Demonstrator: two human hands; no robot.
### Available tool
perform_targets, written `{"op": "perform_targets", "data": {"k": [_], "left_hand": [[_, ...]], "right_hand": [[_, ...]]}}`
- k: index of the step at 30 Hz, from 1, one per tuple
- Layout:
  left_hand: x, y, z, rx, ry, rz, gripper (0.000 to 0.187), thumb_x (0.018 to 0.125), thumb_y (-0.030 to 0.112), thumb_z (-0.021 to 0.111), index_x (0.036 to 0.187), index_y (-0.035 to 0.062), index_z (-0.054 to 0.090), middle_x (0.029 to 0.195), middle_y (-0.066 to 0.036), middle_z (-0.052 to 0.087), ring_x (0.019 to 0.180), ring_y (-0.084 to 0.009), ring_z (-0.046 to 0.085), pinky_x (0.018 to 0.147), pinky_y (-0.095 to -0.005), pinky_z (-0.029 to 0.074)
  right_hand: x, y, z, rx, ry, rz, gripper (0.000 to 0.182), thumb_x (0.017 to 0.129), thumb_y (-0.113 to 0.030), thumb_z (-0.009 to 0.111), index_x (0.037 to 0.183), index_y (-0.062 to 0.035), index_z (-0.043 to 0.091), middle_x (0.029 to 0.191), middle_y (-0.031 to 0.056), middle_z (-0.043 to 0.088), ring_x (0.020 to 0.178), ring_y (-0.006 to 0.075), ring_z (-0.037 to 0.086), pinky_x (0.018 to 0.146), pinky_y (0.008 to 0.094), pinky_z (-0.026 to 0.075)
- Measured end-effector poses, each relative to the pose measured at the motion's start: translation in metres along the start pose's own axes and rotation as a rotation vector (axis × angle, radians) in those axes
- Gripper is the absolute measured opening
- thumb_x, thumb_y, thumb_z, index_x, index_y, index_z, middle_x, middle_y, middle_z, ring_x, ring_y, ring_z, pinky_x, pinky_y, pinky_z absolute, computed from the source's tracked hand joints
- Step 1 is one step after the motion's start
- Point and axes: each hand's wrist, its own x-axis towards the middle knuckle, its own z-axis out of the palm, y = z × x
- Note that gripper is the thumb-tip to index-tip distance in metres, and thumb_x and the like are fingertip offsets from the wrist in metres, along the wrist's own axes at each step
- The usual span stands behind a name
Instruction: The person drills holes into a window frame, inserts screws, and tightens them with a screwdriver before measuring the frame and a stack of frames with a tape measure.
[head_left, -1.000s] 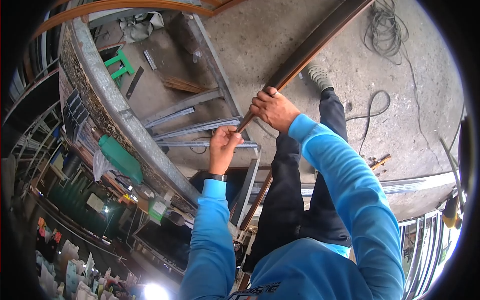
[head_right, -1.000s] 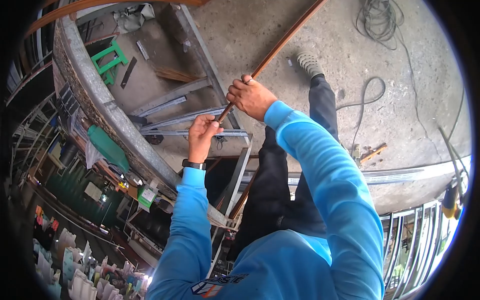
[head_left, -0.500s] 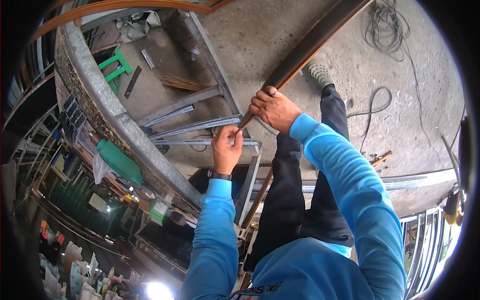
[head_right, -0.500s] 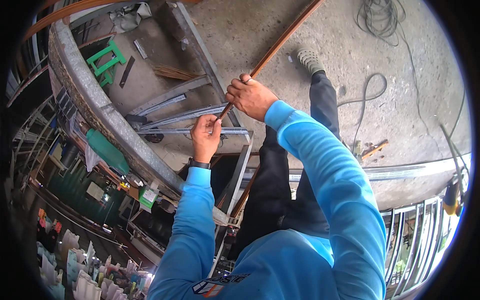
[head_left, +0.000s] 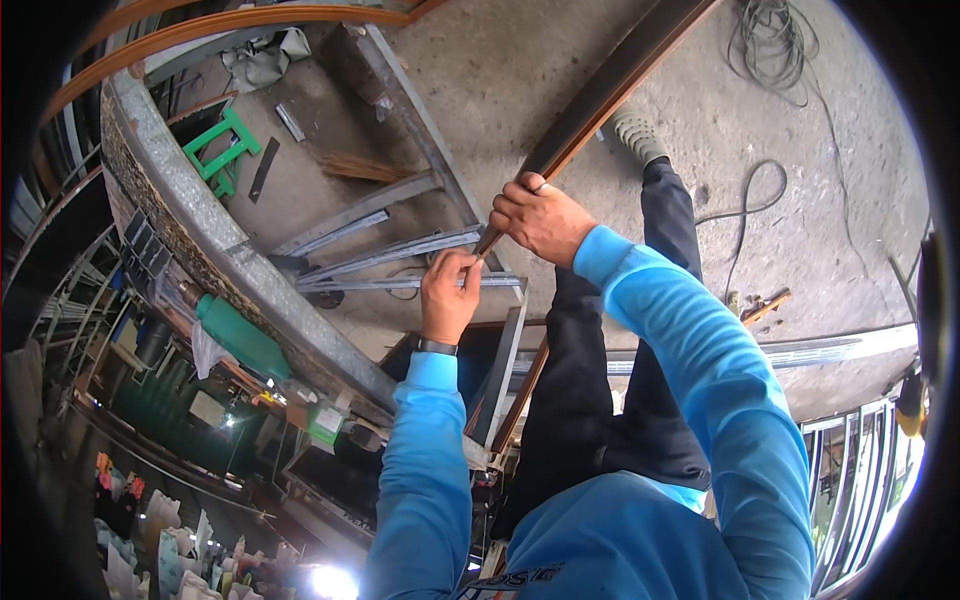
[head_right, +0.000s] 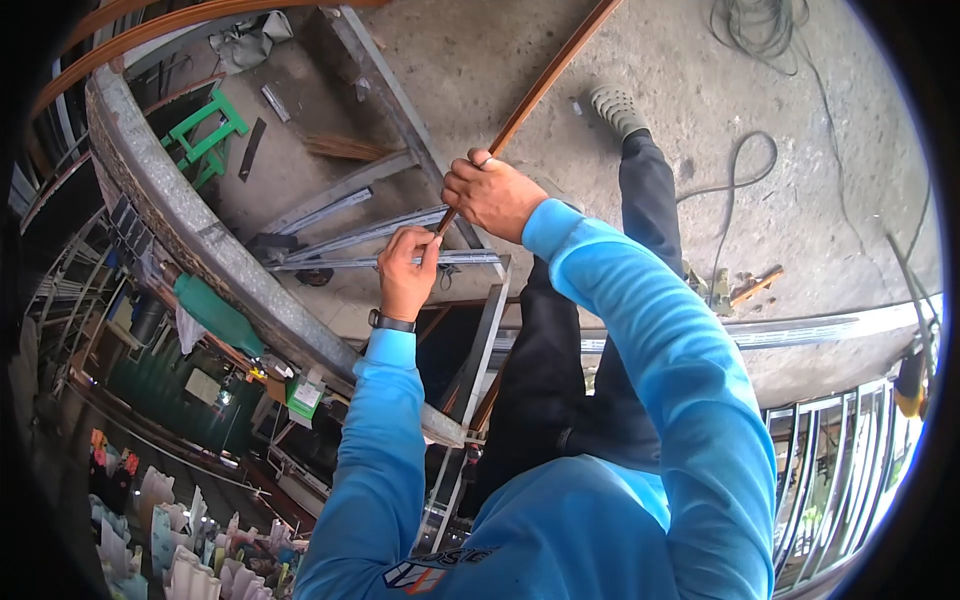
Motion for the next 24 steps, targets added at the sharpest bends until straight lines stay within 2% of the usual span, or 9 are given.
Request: {"op": "perform_targets", "data": {"k": [9,12,15,20,23,24], "left_hand": [[0.015,0.011,-0.010,0.097,-0.174,-0.046,0.011,0.089,0.000,0.077,0.090,-0.0016,0.067,0.087,-0.014,0.069,0.074,-0.0332,0.071,0.067,-0.0404,0.058],[0.014,0.012,-0.009,0.132,-0.168,-0.025,0.010,0.089,0.000,0.078,0.090,-0.0003,0.068,0.086,-0.014,0.069,0.073,-0.0346,0.069,0.066,-0.0420,0.056],[0.010,0.014,-0.007,0.131,-0.164,-0.029,0.008,0.089,0.001,0.076,0.093,0.0029,0.070,0.092,-0.016,0.070,0.086,-0.0413,0.069,0.075,-0.0479,0.056],[0.001,0.017,-0.002,0.200,-0.076,0.045,0.009,0.091,0.002,0.076,0.099,0.0035,0.073,0.097,-0.014,0.073,0.089,-0.0389,0.072,0.076,-0.0449,0.059],[-0.002,0.016,0.001,0.177,-0.047,0.062,0.008,0.092,0.003,0.076,0.100,0.0027,0.074,0.100,-0.014,0.075,0.088,-0.0380,0.073,0.076,-0.0438,0.060],[-0.003,0.016,0.001,0.165,-0.040,0.065,0.008,0.092,0.004,0.076,0.100,0.0023,0.074,0.100,-0.014,0.075,0.088,-0.0378,0.073,0.075,-0.0436,0.060]], "right_hand": [[-0.002,0.001,-0.003,-0.019,-0.035,-0.002,0.025,0.097,-0.026,0.061,0.118,-0.0168,0.070,0.108,-0.0045,0.064,0.120,0.0154,0.055,0.108,0.0358,0.035],[-0.004,0.000,-0.001,-0.001,-0.039,0.003,0.025,0.097,-0.025,0.061,0.118,-0.0164,0.070,0.109,-0.0045,0.064,0.120,0.0155,0.055,0.108,0.0358,0.035],[-0.005,0.000,0.001,0.010,-0.040,-0.002,0.026,0.096,-0.025,0.061,0.118,-0.0159,0.070,0.109,-0.0043,0.064,0.120,0.0156,0.055,0.108,0.0357,0.035],[-0.007,0.001,0.000,0.019,-0.030,-0.007,0.026,0.096,-0.025,0.061,0.118,-0.0151,0.070,0.110,-0.0040,0.064,0.120,0.0157,0.055,0.107,0.0356,0.036],[-0.010,0.002,0.002,-0.005,0.066,-0.004,0.018,0.094,-0.025,0.058,0.107,-0.0175,0.069,0.103,-0.0029,0.060,0.114,0.0160,0.057,0.102,0.0346,0.037],[-0.012,0.001,0.002,0.011,0.043,-0.003,0.020,0.095,-0.025,0.059,0.110,-0.0166,0.069,0.105,-0.0031,0.062,0.116,0.0161,0.056,0.104,0.0350,0.036]]}}
